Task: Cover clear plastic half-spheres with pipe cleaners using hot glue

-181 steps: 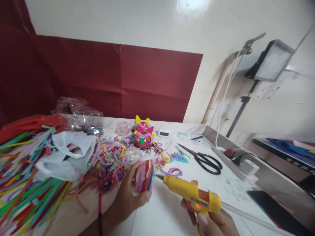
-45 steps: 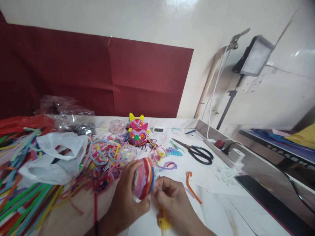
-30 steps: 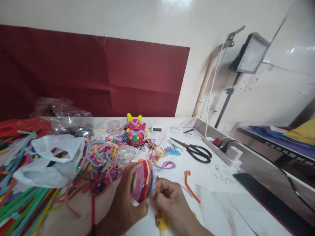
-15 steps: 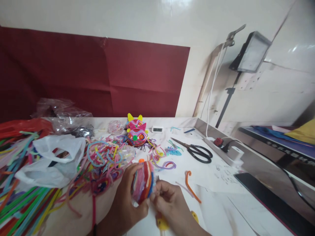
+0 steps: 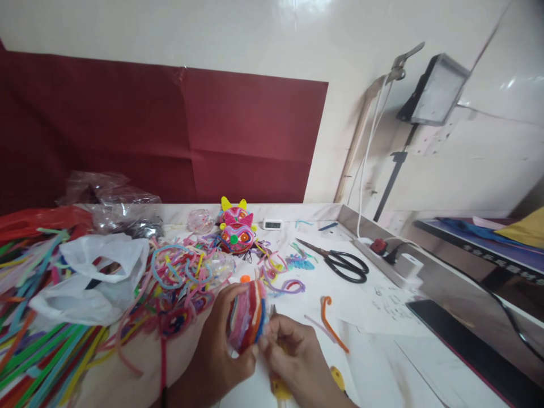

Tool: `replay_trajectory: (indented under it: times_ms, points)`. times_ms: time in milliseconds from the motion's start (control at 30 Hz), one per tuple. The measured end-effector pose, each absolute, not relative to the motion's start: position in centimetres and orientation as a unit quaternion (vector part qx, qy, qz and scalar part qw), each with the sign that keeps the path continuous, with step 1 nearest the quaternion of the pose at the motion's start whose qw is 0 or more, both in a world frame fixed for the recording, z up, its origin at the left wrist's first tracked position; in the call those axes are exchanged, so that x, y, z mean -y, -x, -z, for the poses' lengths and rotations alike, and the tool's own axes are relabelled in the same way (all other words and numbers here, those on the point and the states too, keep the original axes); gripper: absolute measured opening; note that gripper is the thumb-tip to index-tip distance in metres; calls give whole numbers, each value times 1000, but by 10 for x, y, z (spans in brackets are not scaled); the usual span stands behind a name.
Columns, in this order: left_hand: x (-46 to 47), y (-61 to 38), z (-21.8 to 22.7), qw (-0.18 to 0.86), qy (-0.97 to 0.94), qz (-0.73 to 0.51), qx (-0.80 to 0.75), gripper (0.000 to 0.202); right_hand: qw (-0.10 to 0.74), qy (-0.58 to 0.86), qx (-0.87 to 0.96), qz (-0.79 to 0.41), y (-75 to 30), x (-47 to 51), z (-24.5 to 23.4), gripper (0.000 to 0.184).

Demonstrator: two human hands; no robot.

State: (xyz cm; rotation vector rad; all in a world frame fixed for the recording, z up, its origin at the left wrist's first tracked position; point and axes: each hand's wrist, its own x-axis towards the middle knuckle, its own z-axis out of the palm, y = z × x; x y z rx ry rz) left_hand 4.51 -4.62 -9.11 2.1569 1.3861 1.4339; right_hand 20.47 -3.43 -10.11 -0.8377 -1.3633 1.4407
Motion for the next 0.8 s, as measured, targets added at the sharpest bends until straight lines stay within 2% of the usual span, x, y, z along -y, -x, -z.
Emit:
replay_trajectory:
  times_ms: [333, 600, 800]
  points:
    - [46, -44, 91, 108, -733, -484, -465, 78, 508, 322, 560, -570, -203, 37, 95, 24]
    - [45, -46, 91, 77, -746, -477, -458, 76, 498, 329, 555, -579, -206, 34, 107, 23]
    - [46, -45, 93, 92, -752, -468, -455, 84, 496, 322, 540, -599, -206, 34, 104, 27]
